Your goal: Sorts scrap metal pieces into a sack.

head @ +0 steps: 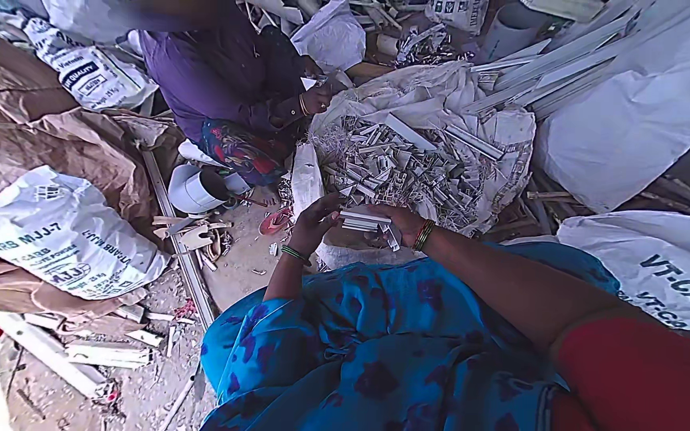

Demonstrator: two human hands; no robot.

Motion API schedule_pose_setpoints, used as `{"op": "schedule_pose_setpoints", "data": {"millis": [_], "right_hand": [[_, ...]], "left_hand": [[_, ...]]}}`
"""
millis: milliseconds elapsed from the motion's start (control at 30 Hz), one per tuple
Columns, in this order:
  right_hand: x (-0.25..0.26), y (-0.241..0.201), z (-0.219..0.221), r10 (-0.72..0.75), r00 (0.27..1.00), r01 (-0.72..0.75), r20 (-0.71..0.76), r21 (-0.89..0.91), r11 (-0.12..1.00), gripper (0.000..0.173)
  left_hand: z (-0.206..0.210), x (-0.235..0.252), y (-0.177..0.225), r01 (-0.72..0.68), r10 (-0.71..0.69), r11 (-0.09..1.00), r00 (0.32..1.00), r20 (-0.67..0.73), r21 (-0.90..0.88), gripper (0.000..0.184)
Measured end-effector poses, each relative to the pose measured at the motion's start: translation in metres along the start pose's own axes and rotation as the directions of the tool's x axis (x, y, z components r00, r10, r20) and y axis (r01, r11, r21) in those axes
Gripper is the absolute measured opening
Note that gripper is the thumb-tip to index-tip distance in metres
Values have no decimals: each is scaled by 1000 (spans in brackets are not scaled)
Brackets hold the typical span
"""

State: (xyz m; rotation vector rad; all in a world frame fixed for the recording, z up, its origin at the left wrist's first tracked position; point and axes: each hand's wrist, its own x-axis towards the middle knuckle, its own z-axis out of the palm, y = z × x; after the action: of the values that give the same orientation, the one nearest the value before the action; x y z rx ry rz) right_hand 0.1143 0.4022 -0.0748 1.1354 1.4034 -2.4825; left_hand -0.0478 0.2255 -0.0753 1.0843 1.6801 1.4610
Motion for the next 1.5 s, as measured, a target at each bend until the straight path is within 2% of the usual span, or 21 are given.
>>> {"op": "schedule_pose_setpoints", "data": {"millis": [33, 100, 200, 267, 333, 400, 467, 600, 667, 733, 767, 867, 967, 1100, 1267, 1500], "right_hand": [[-3, -1, 1, 15, 1000, -15, 22, 9, 1000, 34], [-12, -1, 5, 13, 999, -15, 52, 38, 999, 37], [-16, 0, 3, 31, 990, -36, 136, 30, 999, 45], [-17, 2, 0, 34, 977, -14, 209, -97, 995, 49], [-24, 1, 5, 50, 994, -20, 102, -278, 960, 61], [-25, 5, 8, 21, 997, 4, 71, -340, 941, 71], [-27, 4, 4, -9, 994, 46, 109, -337, 940, 67], [-26, 1, -1, -42, 989, 85, 142, -312, 946, 43], [-25, 0, -3, -48, 990, 81, 136, -253, 964, 40], [-20, 0, -8, -62, 993, 81, 97, -213, 974, 42], [-19, -2, -8, -76, 995, 89, 72, -203, 975, 42], [-15, -4, -14, -115, 993, 116, 18, -168, 979, 43], [-11, -4, -20, -158, 987, 158, 13, -131, 979, 40], [-7, -3, -22, -171, 985, 169, -4, -105, 980, 35], [-10, -2, -22, -175, 984, 174, -16, -59, 983, 35], [-14, -3, -26, -166, 986, 166, -7, -50, 985, 34]], "left_hand": [[5, -1, 4, -3, 3, 999, 1000, -9, -46, 36], [14, -2, 5, 16, -18, 993, 1000, -9, -115, 42], [25, 0, 3, 17, -22, 990, 999, -32, -138, 25], [31, 2, 1, 51, -63, 989, 994, -91, -137, 14], [34, 3, 3, 125, -137, 986, 985, -108, -106, 14], [36, 3, 4, 205, -209, 978, 970, -124, -44, 21], [40, 5, 5, 268, -263, 963, 952, -154, 9, 27], [44, 5, 12, 292, -293, 956, 935, -201, -35, 44], [41, 6, 9, 186, -176, 983, 950, -256, 12, 42], [38, 8, 6, 13, 46, 987, 933, -356, 160, 26], [36, 7, 8, -74, 162, 966, 920, -358, 247, 18], [36, 5, 18, -265, 376, 857, 908, -184, 442, 10], [43, 4, 22, -326, 417, 799, 906, -76, 505, 11], [52, 4, 20, -296, 405, 763, 912, -68, 575, 9], [57, 6, 18, -322, 449, 662, 894, -14, 676, 9], [58, 9, 16, -368, 473, 612, 880, 49, 700, 10]]}}
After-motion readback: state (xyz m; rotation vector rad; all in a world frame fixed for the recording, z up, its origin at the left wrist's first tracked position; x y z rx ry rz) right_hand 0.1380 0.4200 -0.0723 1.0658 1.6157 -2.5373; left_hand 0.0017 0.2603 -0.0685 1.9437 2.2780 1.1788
